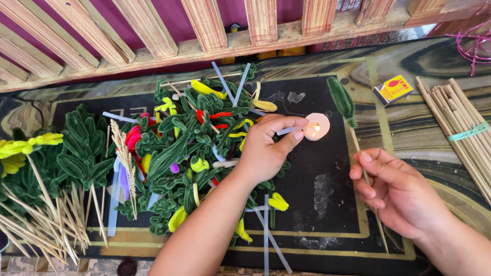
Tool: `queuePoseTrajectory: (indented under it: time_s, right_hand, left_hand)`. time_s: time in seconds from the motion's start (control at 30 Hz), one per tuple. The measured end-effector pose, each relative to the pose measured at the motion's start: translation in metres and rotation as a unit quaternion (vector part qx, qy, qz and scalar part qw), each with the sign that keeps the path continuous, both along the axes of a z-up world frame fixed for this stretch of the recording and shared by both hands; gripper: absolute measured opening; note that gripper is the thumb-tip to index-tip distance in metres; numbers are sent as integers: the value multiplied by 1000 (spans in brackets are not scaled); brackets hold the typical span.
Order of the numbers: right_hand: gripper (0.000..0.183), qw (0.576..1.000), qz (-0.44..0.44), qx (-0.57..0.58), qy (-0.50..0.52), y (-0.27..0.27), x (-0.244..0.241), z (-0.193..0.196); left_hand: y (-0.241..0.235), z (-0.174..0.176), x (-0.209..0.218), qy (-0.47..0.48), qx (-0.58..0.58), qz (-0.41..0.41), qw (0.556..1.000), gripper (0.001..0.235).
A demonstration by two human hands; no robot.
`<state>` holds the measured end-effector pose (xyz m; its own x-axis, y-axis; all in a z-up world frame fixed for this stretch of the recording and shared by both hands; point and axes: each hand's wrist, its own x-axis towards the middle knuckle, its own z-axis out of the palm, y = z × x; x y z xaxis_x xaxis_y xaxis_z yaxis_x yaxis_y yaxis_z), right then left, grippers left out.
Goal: Assembling artificial leaves onto wooden sticks by melting glue over a candle flame and bonding the parts together.
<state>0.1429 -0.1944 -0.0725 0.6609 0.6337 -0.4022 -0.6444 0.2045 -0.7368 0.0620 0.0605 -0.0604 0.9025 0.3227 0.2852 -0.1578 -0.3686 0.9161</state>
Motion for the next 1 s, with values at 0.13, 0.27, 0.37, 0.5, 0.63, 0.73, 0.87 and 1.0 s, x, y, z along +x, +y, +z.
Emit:
queuePoseTrajectory:
  time_s: [0.13, 0.27, 0.37, 0.5, 0.63, 0.73, 0.87, 1.0]
  right_hand:
    - [11, 1000, -9, 1, 7, -1, 1, -2]
    - [12, 1000, -18, 2, 4, 0, 1, 0]
    - [11, 999, -34, 8, -6, 1, 1, 1]
    - [14, 999, -47, -7, -26, 5, 0, 1]
    - [16, 999, -37, -6, -26, 5, -4, 0]
    - [15, 999, -30, -8, -24, 6, -6, 2]
    - [15, 999, -31, -25, -7, 6, -7, 4]
    - [16, 999, -25, -22, -4, 5, -7, 3]
  left_hand:
    - [-1, 1, 0, 10, -5, 2, 1000, 21]
    - [-1, 1, 0, 11, -4, 1, 1000, 21]
    - [-2, 2, 0, 5, -16, 0, 1000, 21]
    - [-13, 25, -8, -79, 39, -21, 996, 19]
    - [-32, 40, -19, -107, 98, -61, 988, 25]
    - [-40, 38, -20, -136, 190, -35, 972, 27]
    - [-40, 35, -18, -136, 226, -20, 964, 30]
    - [-40, 35, -16, -148, 260, 0, 954, 26]
